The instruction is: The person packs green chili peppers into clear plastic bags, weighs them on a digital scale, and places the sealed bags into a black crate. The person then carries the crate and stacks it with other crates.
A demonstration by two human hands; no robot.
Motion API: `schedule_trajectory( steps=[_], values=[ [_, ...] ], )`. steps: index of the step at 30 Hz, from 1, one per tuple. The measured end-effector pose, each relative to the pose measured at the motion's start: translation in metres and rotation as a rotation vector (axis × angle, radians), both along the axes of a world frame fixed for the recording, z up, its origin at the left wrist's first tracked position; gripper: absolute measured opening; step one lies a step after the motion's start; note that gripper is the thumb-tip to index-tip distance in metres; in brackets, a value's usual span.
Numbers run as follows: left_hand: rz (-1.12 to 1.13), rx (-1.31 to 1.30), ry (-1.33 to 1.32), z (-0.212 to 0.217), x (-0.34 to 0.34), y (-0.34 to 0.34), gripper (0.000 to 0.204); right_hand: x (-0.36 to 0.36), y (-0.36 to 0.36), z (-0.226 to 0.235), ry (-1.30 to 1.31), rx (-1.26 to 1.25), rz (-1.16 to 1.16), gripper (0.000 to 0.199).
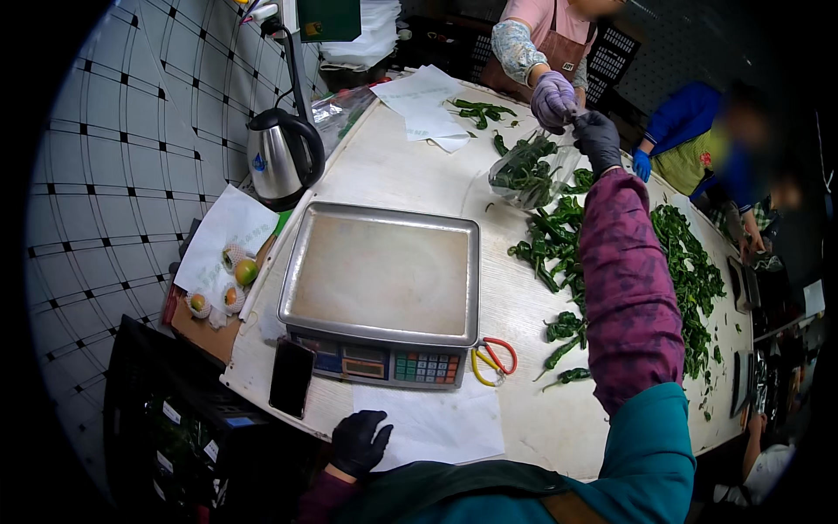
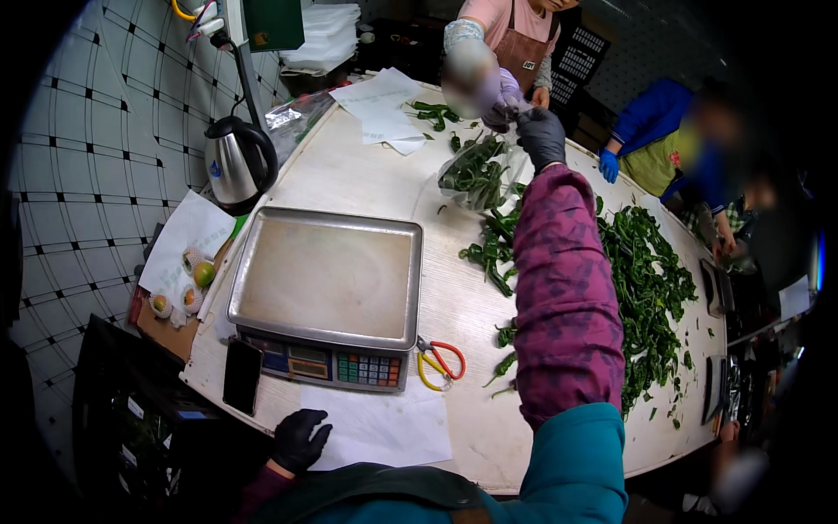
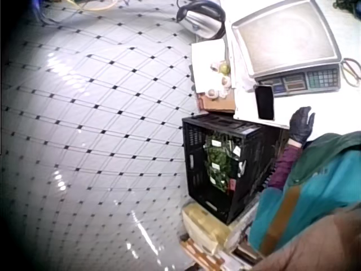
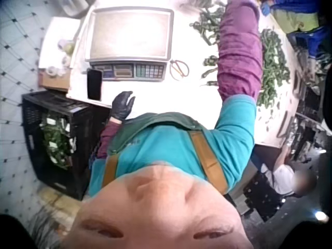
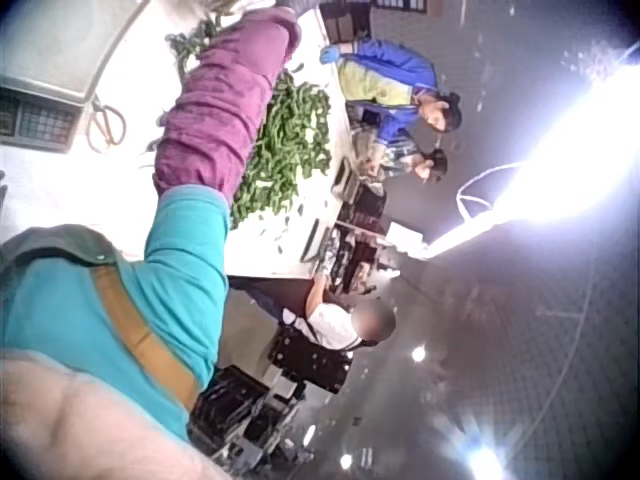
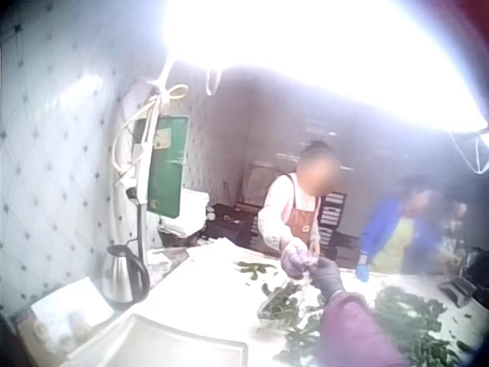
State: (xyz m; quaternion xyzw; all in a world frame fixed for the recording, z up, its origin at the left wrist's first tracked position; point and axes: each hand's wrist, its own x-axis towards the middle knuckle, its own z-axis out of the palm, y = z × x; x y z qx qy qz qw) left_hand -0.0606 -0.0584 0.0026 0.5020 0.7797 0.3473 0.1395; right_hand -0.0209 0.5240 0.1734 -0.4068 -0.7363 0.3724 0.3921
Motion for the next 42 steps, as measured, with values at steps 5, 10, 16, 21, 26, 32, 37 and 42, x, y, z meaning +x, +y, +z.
schedule_trajectory(
  steps=[5, 10, 16, 21, 26, 32, 37, 42],
  values=[
    [0.129, 0.057, -0.13, 0.0, 0.008, -0.007, 0.015, 0.002, -0.049, 0.068, 0.178, 0.155, 0.361, 0.019],
    [0.042, 0.035, -0.919, 0.006, 0.021, 0.026, 0.029, -0.007, -0.177, 0.137, 0.036, -0.09, 0.664, 0.021],
    [-0.295, 0.474, -2.066, 0.063, 0.031, 0.099, 0.064, 0.041, -0.208, 0.118, 0.215, 0.21, 0.636, 0.019],
    [0.185, 0.602, -1.548, 0.083, -0.065, 0.097, 0.034, 0.087, -0.266, 0.087, 0.502, -0.243, 0.543, 0.025],
    [0.305, 0.351, -0.467, 0.026, -0.168, 0.096, 0.04, 0.139, -0.316, -0.021, 0.182, -0.543, 0.244, 0.026],
    [0.383, 0.501, -0.092, 0.015, -0.158, 0.044, 0.026, 0.231, -0.346, -0.109, 0.307, -0.612, -0.163, 0.023],
    [0.589, 0.609, -0.188, 0.032, -0.139, 0.002, 0.018, 0.231, -0.362, -0.133, 0.271, -0.655, -0.12, 0.017],
    [0.464, 0.593, -0.099, 0.008, -0.069, -0.004, 0.014, 0.211, -0.375, -0.163, 0.058, -0.725, -0.008, 0.014]
  ],
)
